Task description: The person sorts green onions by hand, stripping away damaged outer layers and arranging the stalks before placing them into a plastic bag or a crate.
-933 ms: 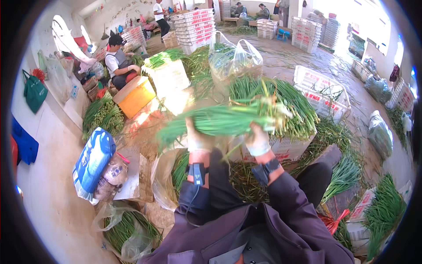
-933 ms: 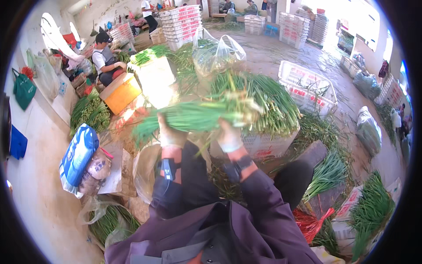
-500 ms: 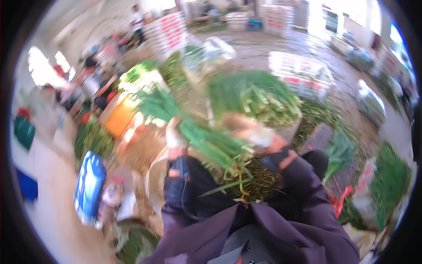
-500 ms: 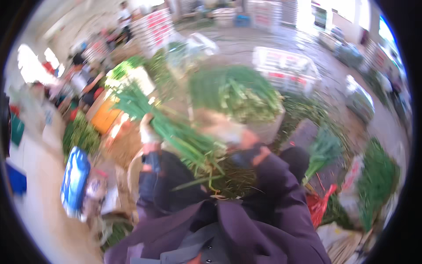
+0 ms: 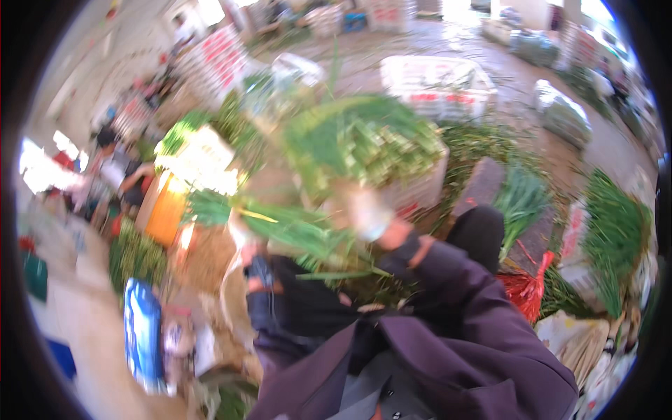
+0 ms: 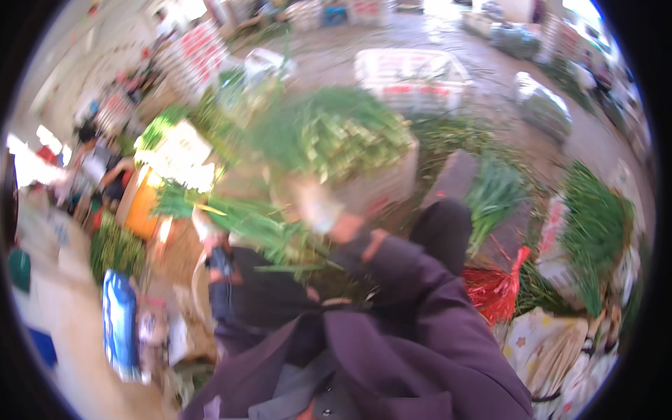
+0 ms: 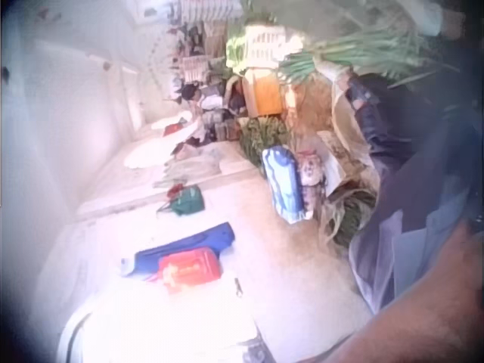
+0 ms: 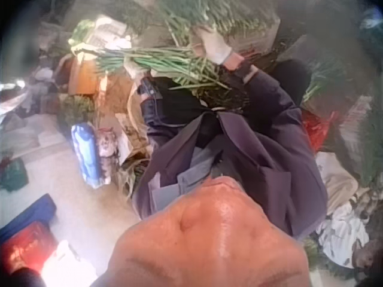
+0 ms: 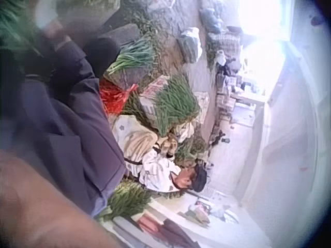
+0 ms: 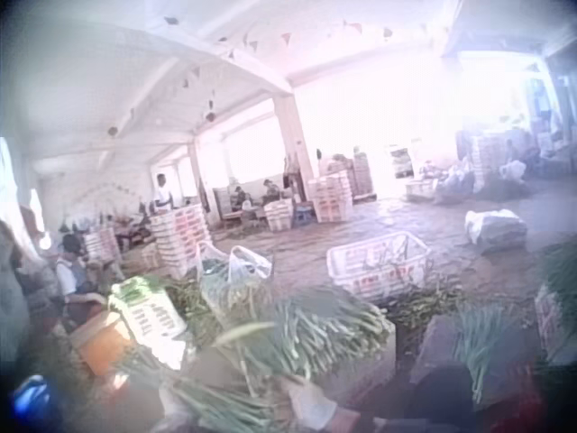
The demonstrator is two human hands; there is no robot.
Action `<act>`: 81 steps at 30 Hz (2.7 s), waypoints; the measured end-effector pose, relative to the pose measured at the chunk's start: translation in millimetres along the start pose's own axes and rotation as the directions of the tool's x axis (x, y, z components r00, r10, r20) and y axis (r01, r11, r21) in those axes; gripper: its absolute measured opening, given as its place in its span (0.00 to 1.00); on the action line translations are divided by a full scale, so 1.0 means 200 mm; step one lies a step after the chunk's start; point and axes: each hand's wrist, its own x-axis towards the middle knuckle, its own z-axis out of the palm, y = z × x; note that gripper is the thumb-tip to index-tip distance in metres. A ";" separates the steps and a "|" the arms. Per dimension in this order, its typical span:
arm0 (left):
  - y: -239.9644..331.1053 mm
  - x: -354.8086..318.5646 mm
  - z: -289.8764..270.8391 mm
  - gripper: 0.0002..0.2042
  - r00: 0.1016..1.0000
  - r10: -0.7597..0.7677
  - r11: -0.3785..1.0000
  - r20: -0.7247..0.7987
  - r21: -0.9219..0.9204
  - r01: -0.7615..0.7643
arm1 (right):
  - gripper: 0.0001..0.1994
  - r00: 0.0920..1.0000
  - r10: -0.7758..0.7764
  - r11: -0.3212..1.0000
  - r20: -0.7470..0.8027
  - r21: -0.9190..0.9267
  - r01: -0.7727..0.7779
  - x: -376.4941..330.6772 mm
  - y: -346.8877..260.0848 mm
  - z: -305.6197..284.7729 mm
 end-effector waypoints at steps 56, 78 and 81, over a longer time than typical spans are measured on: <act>0.50 -0.09 -0.11 0.07 0.875 0.484 0.835 0.029 -0.316 -0.451 | 0.10 0.967 -0.148 0.982 -0.206 0.084 0.168 -0.20 0.07 -0.26; 0.13 -0.31 0.30 0.14 0.937 0.316 0.947 0.150 -0.105 -0.303 | 0.17 0.738 -0.503 -0.218 0.449 -0.893 0.395 -0.10 0.03 0.32; 0.14 -0.28 0.28 0.13 0.939 0.324 0.946 0.119 -0.054 -0.320 | 0.14 0.618 -0.571 -0.138 0.541 -0.805 0.577 -0.06 0.04 0.23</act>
